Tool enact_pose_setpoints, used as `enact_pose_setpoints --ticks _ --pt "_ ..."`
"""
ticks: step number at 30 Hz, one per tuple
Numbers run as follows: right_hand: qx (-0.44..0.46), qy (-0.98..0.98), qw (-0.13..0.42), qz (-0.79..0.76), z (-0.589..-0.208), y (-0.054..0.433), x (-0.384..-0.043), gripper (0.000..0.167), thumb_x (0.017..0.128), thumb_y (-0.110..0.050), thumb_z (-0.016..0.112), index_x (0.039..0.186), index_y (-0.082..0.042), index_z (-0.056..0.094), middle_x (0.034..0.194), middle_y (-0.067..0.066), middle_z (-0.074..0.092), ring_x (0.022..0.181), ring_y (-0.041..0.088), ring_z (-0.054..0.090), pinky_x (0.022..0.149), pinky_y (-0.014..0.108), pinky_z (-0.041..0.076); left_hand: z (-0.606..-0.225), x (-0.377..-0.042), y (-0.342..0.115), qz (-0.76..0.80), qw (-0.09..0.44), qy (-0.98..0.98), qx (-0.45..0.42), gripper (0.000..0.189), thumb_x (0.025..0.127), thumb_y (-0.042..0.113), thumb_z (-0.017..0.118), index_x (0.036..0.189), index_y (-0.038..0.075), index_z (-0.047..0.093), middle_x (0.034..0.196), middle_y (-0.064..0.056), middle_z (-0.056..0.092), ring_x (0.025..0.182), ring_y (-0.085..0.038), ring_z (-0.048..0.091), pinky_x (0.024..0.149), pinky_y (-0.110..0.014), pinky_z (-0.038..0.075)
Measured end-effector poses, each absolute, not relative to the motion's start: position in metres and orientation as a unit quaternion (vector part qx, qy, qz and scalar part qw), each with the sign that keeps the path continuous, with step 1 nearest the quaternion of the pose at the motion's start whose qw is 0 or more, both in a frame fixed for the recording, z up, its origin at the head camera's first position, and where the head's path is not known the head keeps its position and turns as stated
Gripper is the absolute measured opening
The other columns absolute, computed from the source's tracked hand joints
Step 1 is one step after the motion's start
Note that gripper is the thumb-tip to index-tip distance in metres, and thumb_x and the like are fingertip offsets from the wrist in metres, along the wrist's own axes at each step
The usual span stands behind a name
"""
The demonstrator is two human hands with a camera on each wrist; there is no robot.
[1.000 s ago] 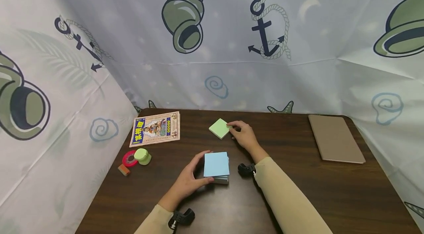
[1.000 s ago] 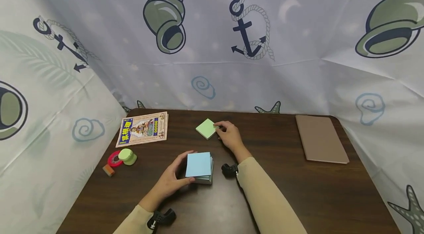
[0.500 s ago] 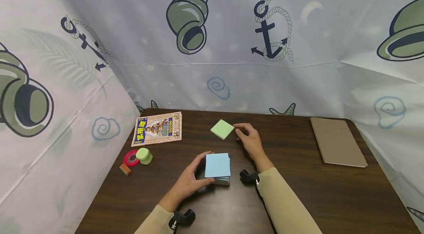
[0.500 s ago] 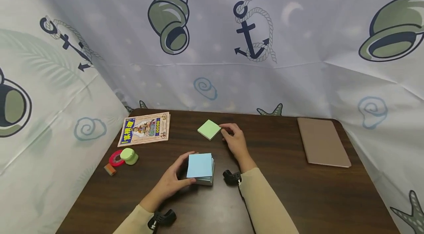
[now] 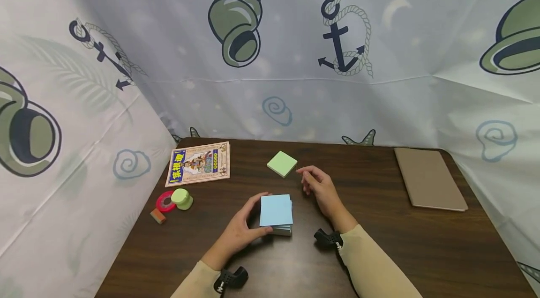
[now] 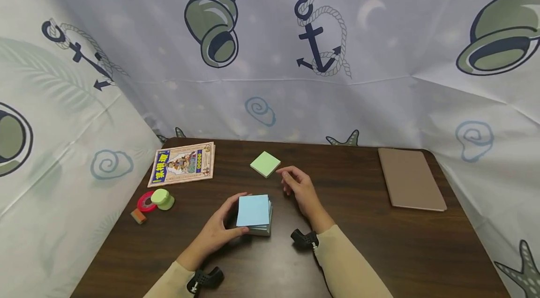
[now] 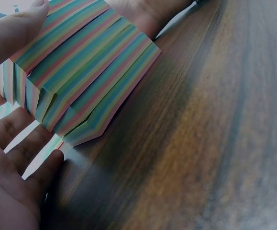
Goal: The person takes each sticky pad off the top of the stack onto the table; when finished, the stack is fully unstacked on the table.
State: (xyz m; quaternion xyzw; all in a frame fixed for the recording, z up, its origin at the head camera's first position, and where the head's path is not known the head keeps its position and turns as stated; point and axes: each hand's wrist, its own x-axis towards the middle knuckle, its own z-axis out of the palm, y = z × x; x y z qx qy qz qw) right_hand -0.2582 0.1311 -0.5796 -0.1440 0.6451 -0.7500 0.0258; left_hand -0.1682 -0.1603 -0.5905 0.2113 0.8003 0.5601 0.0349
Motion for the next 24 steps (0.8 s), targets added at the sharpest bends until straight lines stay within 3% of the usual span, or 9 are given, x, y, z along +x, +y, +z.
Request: enact_pose_setpoints --ticks 5,11,17,24 --pt "-0.178 0.64 0.056 -0.745 -0.576 0.134 -0.245 0.043 0.117 -0.025 0.051 0.133 0.014 0.061 0.082 0.005 0.052 0.068 0.02 0.048 0.061 0.029 0.045 -0.59 -0.169 -0.16 0.556 0.025 0.802 0.217 0.092 0.089 0.032 0.093 0.166 0.019 0.044 0.167 0.002 0.053 0.155 -0.012 0.046 0.124 -0.019 0.029" --pt "-0.251 0.694 0.093 -0.668 -0.559 0.141 -0.237 0.032 0.117 -0.015 0.048 0.136 0.003 0.066 0.08 0.011 0.047 0.067 0.03 0.045 0.061 0.032 0.045 -0.589 -0.167 -0.16 0.552 0.026 0.805 0.216 0.093 0.089 0.034 0.093 0.166 0.019 0.044 0.167 0.001 0.053 0.154 -0.011 0.046 0.124 -0.019 0.029" --pt "-0.309 0.764 0.127 -0.552 -0.524 0.152 -0.231 0.028 0.113 -0.027 0.06 0.139 -0.019 0.069 0.09 0.0 0.053 0.073 0.015 0.051 0.067 0.028 0.048 -0.589 -0.166 -0.16 0.558 0.029 0.8 0.216 0.091 0.09 0.031 0.093 0.166 0.022 0.044 0.167 -0.003 0.053 0.153 -0.011 0.047 0.123 -0.019 0.03" --pt "-0.356 0.827 0.129 -0.415 -0.49 0.158 -0.218 0.047 0.102 -0.04 0.078 0.144 -0.025 0.064 0.099 0.0 0.061 0.077 0.01 0.054 0.07 0.027 0.049 -0.585 -0.165 -0.158 0.554 0.035 0.806 0.205 0.092 0.09 0.034 0.092 0.167 0.024 0.043 0.166 0.008 0.052 0.152 -0.01 0.047 0.123 -0.021 0.031"
